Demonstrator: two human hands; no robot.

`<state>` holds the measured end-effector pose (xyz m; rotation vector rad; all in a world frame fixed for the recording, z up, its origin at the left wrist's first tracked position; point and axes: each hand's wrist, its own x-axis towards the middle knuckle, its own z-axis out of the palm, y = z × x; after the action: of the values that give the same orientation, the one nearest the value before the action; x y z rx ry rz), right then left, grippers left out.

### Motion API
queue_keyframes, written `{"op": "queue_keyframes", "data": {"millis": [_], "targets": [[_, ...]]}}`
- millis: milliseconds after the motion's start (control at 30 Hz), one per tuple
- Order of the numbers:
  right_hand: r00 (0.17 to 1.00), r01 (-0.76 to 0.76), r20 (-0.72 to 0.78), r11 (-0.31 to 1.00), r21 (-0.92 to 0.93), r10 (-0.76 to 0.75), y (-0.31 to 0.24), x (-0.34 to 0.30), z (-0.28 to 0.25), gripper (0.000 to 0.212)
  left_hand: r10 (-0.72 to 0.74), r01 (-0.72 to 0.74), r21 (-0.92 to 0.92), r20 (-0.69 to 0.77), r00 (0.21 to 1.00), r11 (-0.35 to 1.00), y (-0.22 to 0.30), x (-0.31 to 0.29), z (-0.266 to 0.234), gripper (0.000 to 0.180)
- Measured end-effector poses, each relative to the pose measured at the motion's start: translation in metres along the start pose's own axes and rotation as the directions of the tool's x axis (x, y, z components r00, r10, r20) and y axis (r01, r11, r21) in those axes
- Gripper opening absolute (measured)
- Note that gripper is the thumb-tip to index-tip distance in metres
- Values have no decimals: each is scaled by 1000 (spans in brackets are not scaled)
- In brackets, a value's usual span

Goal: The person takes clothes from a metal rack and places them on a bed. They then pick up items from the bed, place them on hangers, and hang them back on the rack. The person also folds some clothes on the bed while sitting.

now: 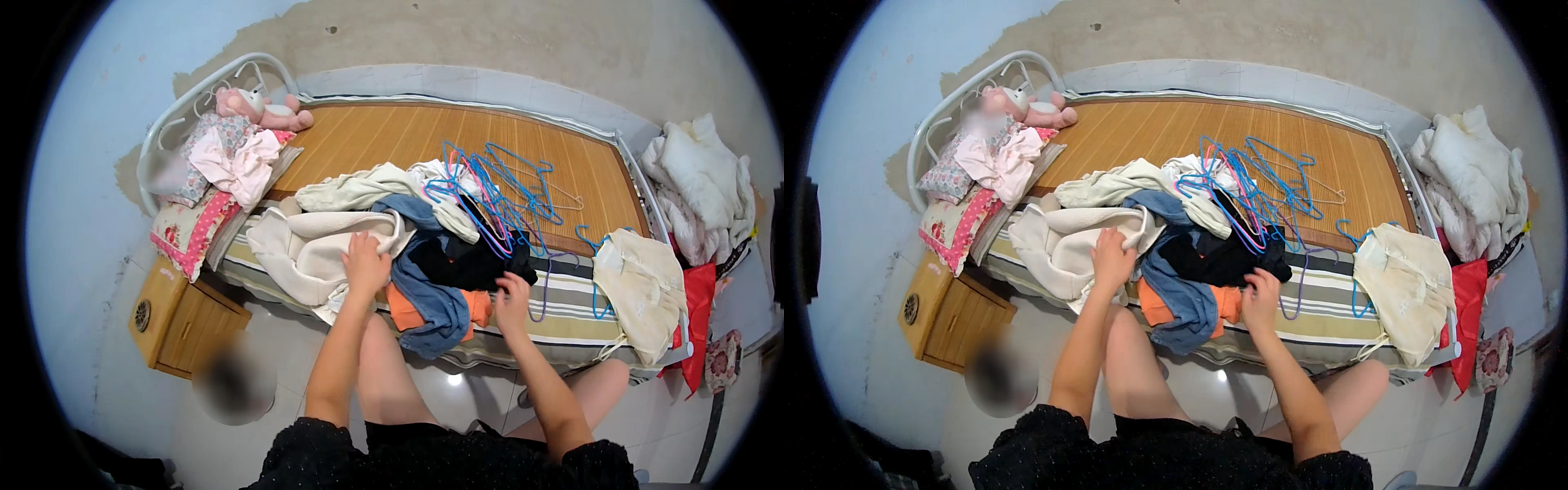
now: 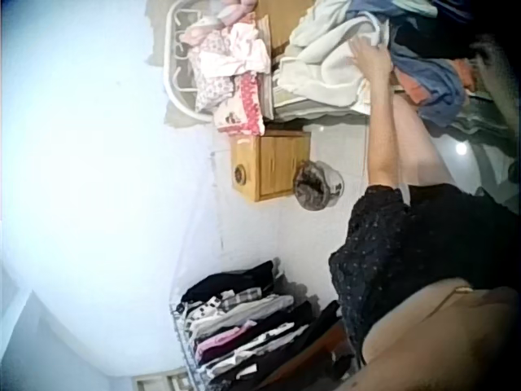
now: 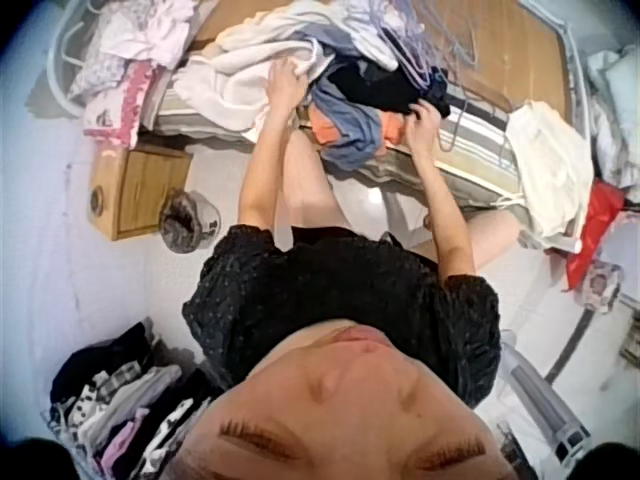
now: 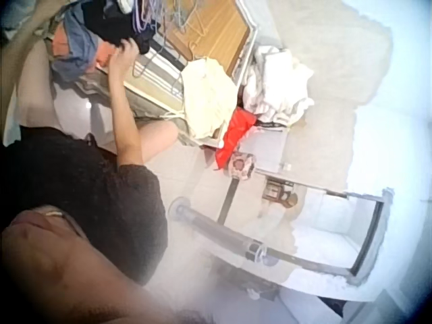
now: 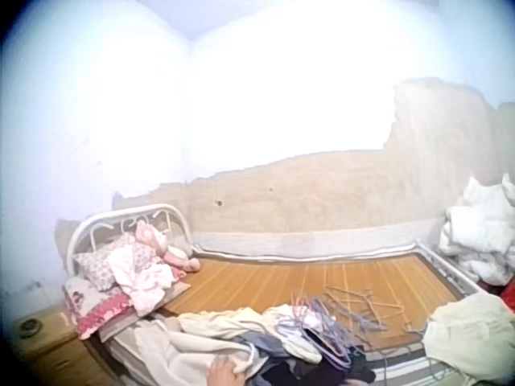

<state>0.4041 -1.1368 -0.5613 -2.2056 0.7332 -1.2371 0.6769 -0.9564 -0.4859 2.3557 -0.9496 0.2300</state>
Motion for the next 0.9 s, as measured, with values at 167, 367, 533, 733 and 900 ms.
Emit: {"op": "queue_keyframes", "data": {"millis": [167, 367, 533, 733, 900], "targets": [[983, 87, 163, 996, -16, -83, -10, 86, 84, 36, -23, 29, 41, -122, 992, 999, 47, -36, 8, 62], [915, -63, 341, 911, -407, 215, -14, 132, 131, 39, 59, -99, -144, -260, 964, 985, 33, -49, 40, 70], [963, -128, 251, 985, 115, 96, -72, 150, 98, 22, -3, -103, -317, -317, 948, 943, 22, -40, 39, 69], [937, -95, -134, 606, 790, 322, -128, 104, -48, 28, -81, -278, -529, -557, 827, 802, 14, -49, 29, 60], [811, -358, -194, 731, 581, 552, -38, 64, -101, 28, -132, -241, -453, -649, 749, 859, 29, -49, 20, 55]]}}
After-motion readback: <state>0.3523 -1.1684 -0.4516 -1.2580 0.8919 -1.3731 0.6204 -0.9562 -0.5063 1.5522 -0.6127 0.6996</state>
